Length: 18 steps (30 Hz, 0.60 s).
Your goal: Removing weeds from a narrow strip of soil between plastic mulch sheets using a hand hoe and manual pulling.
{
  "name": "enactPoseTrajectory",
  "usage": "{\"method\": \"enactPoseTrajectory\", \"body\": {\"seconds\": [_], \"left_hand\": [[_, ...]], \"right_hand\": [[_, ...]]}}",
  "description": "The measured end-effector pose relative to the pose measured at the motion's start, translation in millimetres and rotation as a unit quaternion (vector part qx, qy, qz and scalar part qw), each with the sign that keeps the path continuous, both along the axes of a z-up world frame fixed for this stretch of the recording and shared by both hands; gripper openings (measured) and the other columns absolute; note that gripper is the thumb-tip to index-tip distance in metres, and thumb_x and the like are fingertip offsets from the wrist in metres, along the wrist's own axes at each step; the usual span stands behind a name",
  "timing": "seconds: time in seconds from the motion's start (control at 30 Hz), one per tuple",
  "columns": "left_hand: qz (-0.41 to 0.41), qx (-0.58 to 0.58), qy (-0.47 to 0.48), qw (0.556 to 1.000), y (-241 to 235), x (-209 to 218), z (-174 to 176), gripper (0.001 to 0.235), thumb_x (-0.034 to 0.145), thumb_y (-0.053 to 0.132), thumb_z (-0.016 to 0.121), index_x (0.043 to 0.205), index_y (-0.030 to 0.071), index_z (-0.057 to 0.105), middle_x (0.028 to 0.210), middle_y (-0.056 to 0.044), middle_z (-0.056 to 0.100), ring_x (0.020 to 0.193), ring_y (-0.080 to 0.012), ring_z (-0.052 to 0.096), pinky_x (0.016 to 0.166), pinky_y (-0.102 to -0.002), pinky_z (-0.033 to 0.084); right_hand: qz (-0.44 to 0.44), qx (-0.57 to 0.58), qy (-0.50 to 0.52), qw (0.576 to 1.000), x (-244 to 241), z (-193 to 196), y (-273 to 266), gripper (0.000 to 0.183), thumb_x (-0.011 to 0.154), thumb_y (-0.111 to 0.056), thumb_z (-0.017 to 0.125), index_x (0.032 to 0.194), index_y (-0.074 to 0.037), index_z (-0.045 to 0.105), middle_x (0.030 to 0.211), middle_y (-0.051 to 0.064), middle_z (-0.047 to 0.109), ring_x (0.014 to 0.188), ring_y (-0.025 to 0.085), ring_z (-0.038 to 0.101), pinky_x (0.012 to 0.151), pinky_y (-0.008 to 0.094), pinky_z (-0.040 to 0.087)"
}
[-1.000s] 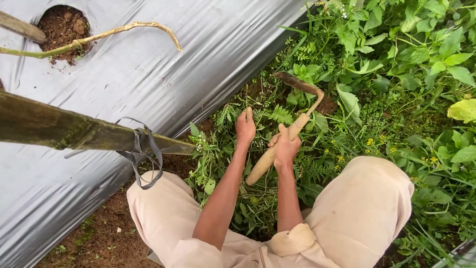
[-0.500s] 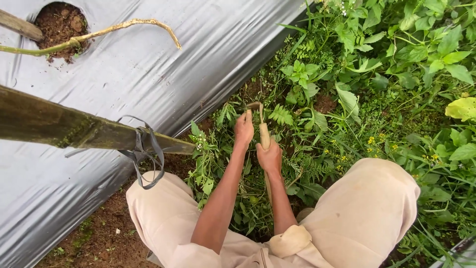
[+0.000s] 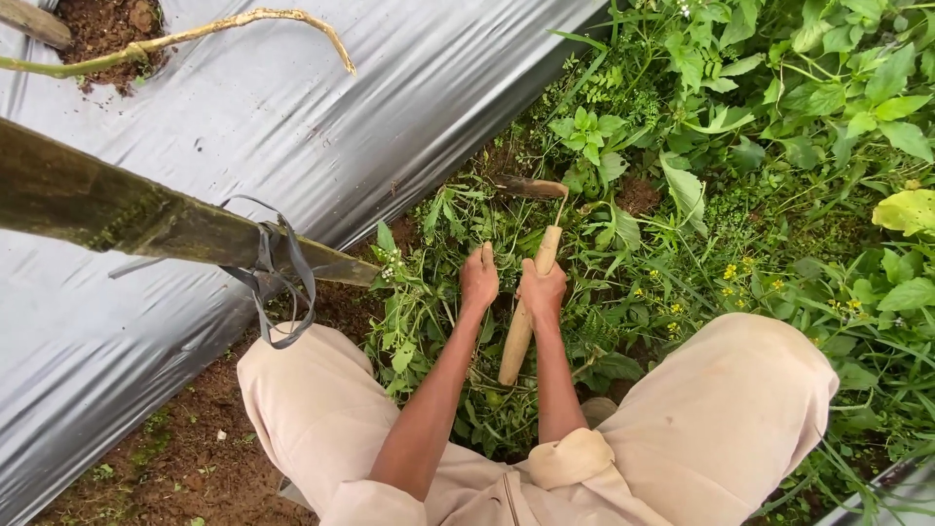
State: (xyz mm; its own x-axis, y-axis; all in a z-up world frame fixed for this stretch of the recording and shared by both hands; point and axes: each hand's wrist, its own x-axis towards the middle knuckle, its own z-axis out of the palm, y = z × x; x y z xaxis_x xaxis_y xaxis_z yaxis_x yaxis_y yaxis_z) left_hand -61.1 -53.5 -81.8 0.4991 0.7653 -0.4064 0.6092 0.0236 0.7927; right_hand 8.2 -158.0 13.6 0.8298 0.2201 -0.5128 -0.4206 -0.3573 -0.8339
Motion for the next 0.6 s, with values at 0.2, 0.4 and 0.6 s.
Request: {"method": "enactPoseTrajectory", "body": {"seconds": [0.2,0.4,0.6], "left_hand": [[-0.044,0.107,0.054,0.992,-35,3,58,0.050,0.114,0.029,0.034,0.130,-0.013,0.057,0.111,-0.026,0.068,0.100,-0.0372,0.070,0.078,-0.052,0.060],[0.092,0.328,0.049,0.939,-17,51,121,0.037,0.095,0.005,0.061,0.130,-0.008,0.053,0.126,-0.027,0.053,0.112,-0.0354,0.061,0.087,-0.045,0.055],[0.137,0.082,0.080,0.984,13,94,79,0.082,0.103,0.045,0.054,0.151,-0.015,0.026,0.133,-0.040,0.055,0.124,-0.0497,0.061,0.097,-0.063,0.050]], "right_hand": [[-0.119,0.015,0.086,0.989,4,7,-12,0.013,0.082,-0.017,0.067,0.078,-0.005,0.063,0.053,0.006,0.058,0.041,0.015,0.058,0.044,0.034,0.056],[-0.180,0.078,0.088,0.977,8,17,-11,0.014,0.086,-0.016,0.068,0.079,-0.006,0.061,0.052,0.005,0.055,0.040,0.014,0.054,0.041,0.033,0.051],[-0.160,0.071,0.085,0.981,0,36,-7,0.016,0.088,-0.017,0.067,0.077,-0.007,0.060,0.051,0.005,0.053,0.039,0.014,0.054,0.041,0.033,0.051]]}}
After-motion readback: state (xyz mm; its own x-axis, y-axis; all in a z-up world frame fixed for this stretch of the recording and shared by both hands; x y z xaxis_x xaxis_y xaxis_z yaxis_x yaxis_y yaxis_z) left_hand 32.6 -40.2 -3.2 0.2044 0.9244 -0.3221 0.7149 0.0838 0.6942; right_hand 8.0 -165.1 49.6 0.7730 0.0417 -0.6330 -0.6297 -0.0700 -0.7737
